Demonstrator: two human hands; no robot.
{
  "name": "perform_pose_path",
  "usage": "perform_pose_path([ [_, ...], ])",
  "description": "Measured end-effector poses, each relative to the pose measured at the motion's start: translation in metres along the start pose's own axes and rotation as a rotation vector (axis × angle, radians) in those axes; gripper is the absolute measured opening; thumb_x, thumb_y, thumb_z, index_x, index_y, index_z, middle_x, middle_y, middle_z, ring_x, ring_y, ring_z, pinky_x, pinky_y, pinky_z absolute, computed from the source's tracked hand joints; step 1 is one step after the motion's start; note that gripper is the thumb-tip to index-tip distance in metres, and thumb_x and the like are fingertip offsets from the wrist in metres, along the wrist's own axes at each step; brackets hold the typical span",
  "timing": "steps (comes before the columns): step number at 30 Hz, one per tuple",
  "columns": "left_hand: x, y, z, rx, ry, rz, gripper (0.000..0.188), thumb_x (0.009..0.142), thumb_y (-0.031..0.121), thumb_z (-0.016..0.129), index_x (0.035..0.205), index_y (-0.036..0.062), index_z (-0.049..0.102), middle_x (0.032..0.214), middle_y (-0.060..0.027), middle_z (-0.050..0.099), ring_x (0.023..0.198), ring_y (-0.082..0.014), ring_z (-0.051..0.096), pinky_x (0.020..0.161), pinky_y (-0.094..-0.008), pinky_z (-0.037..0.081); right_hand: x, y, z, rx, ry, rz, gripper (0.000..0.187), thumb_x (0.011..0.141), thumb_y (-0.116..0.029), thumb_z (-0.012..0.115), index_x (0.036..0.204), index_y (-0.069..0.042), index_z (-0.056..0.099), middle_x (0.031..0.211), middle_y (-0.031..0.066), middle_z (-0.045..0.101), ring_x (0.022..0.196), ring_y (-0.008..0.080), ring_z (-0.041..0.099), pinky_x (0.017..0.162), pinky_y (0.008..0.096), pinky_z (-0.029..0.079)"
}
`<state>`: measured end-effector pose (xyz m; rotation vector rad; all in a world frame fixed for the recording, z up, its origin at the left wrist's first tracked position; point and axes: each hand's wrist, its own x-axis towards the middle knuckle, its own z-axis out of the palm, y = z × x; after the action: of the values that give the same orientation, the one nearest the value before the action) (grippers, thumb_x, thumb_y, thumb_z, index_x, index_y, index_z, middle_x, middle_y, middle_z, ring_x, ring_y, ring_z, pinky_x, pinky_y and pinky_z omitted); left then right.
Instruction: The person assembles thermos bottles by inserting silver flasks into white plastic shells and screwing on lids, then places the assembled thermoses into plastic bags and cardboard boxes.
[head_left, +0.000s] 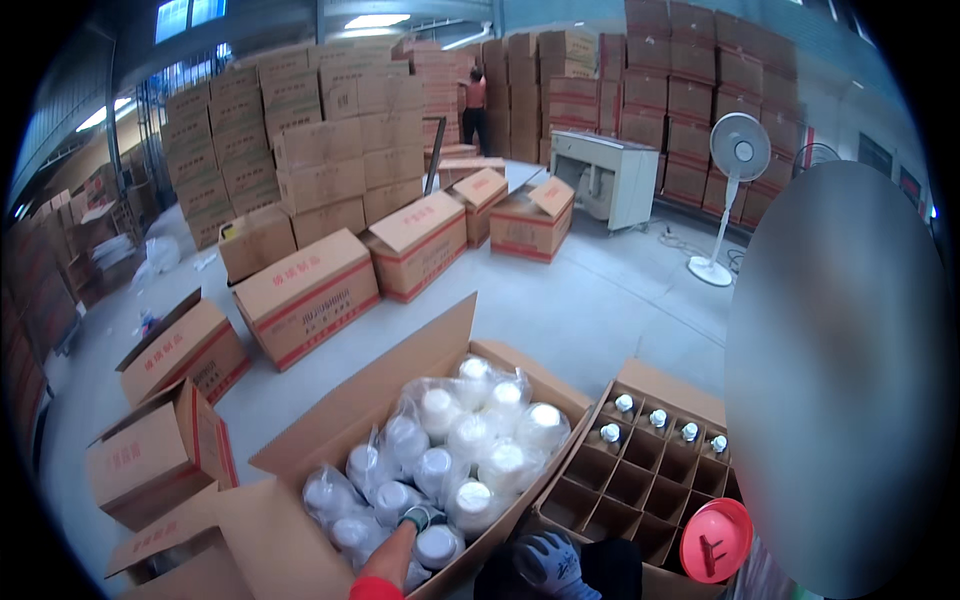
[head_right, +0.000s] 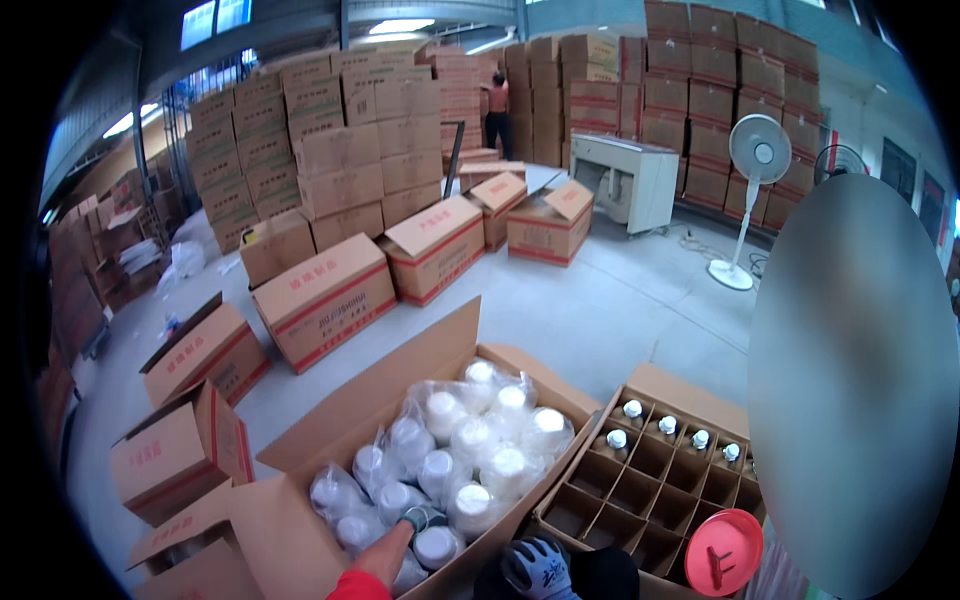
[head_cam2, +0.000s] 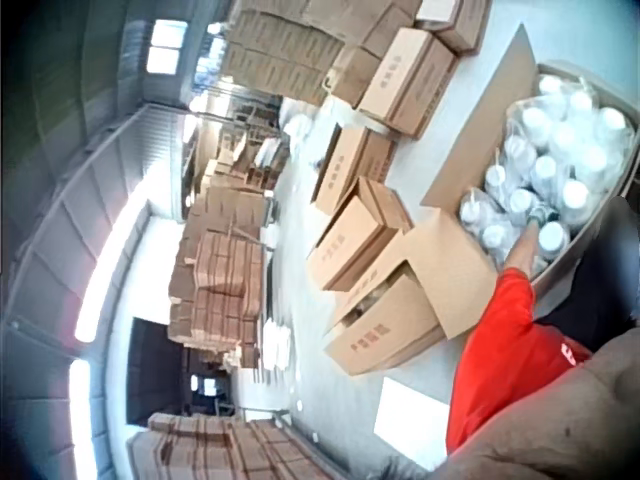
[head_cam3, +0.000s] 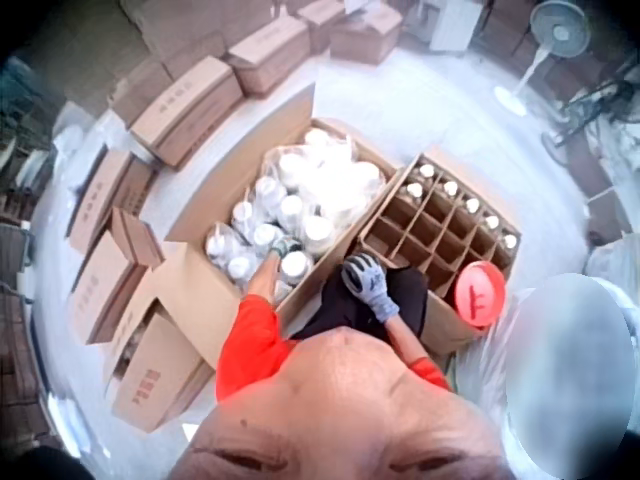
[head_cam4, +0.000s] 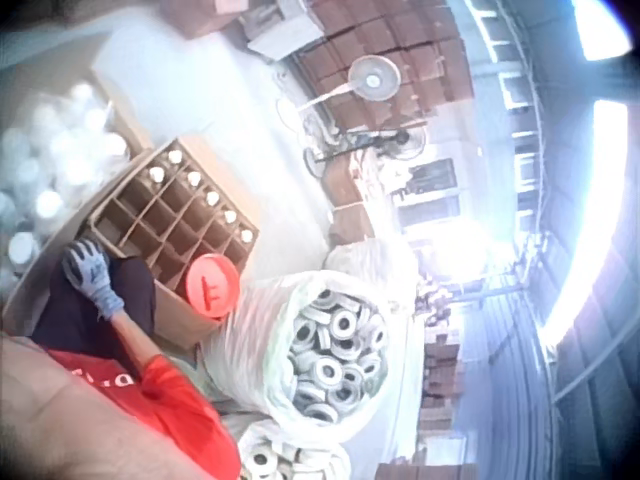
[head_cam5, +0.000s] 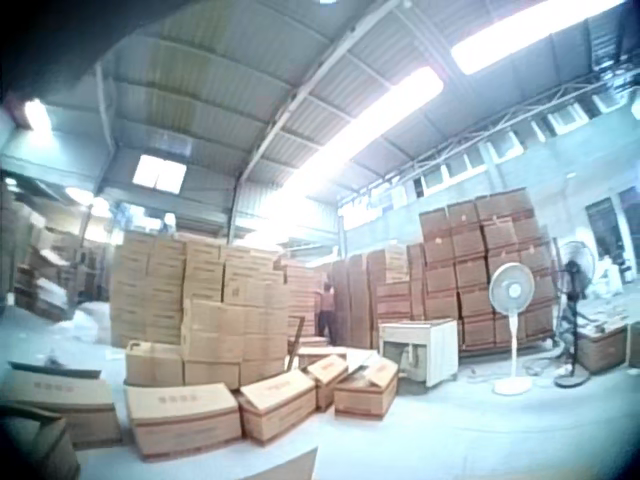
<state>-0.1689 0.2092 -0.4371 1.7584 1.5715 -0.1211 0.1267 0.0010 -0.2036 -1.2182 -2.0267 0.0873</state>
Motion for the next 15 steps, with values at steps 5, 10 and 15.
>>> perform_pose_path([
  [5,-0.099,0.04,-0.083,-0.134,-0.015,0.397,0.025,0.089,0.023,0.061,0.106,0.0077,0.071,0.115,-0.0078,0.067,0.102,-0.0203,0.061,0.089,-0.0328,0.049,-0.008,0.008,0.01,-0.015,-0.117,-0.024,0.027,0.077,-0.029,0.07,0.098,-0.012,0.065,0.103,0.0079,0.064,0.1,0.0287,0.059,0.093,0.045,0.044],
  [10,-0.237,0.132,-0.15,-0.907,0.208,0.462,0.023,0.089,0.01,0.059,0.106,-0.0015,0.07,0.107,-0.011,0.069,0.099,-0.0184,0.062,0.093,-0.0299,0.047,0.007,0.0,0.005,0.256,0.069,0.219,0.036,0.076,-0.019,0.069,0.111,-0.009,0.064,0.108,0.014,0.061,0.104,0.0335,0.056,0.095,0.0424,0.044],
  [15,-0.289,0.196,-0.12,-1.515,0.202,0.839,0.026,0.096,0.012,0.048,0.116,0.0005,0.059,0.119,-0.0107,0.062,0.107,-0.0202,0.059,0.098,-0.0347,0.045,0.001,0.035,-0.002,0.633,0.459,0.426,0.051,0.086,-0.011,0.065,0.132,-0.004,0.047,0.123,0.0112,0.053,0.115,0.0244,0.051,0.096,0.0349,0.044],
])
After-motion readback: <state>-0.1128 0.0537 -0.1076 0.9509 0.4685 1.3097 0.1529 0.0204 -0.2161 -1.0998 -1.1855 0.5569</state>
